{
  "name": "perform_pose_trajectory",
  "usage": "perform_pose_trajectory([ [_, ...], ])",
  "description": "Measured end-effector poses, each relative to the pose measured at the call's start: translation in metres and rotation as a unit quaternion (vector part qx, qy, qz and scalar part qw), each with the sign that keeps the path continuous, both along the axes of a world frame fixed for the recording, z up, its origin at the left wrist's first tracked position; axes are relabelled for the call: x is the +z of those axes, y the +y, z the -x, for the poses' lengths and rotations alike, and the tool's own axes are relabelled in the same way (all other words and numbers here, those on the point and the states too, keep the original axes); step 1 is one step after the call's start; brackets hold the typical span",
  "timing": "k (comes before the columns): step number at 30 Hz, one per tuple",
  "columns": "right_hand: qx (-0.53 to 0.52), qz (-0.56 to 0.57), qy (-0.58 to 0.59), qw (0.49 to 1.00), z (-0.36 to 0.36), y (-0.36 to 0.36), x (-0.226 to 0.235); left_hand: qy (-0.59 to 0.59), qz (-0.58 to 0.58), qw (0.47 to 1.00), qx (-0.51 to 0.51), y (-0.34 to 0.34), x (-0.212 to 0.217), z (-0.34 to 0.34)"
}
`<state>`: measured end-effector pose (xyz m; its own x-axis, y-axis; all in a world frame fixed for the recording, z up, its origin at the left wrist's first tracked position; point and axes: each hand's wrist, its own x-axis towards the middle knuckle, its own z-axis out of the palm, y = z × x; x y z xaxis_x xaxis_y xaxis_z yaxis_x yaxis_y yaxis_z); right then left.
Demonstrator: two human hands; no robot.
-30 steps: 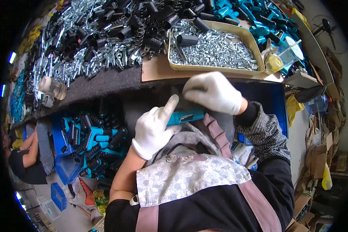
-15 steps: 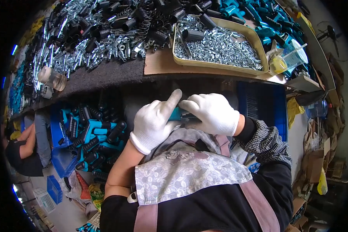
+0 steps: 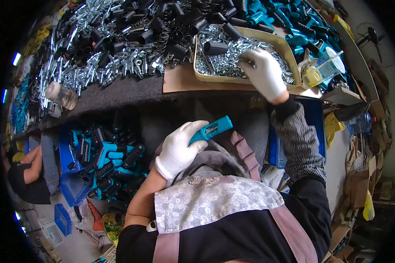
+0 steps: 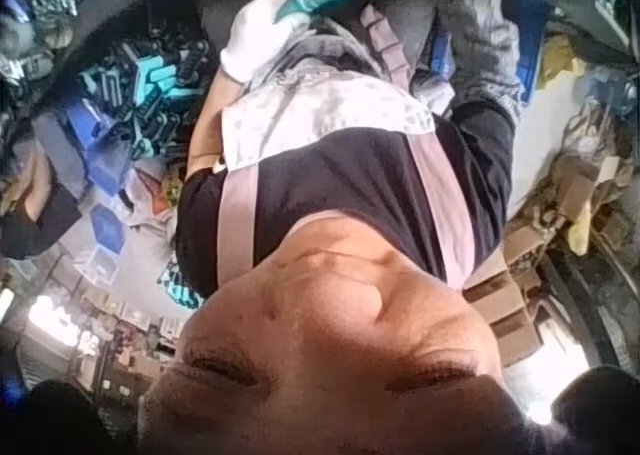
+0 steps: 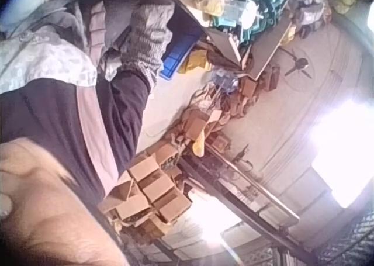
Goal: Assembling plastic handle components for power tools, including inserting springs and small metal pins.
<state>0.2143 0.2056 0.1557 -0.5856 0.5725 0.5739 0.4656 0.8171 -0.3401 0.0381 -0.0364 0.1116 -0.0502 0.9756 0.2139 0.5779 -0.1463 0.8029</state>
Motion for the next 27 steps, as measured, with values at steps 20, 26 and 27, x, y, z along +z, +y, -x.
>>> perform_pose_trajectory([
  [20, 0.128, 0.394, 0.09, 0.906, 0.012, -0.093, -0.006, -0.412, 0.098, 0.902, 0.081, 0.002, -0.01, 0.013],
  [26, 0.105, 0.319, 0.064, 0.94, 0.034, -0.125, -0.033, -0.335, 0.008, 0.935, 0.113, 0.001, -0.018, 0.009],
  [27, 0.11, 0.306, 0.058, 0.944, 0.035, -0.127, -0.033, -0.335, 0.008, 0.935, 0.114, 0.001, -0.019, 0.009],
])
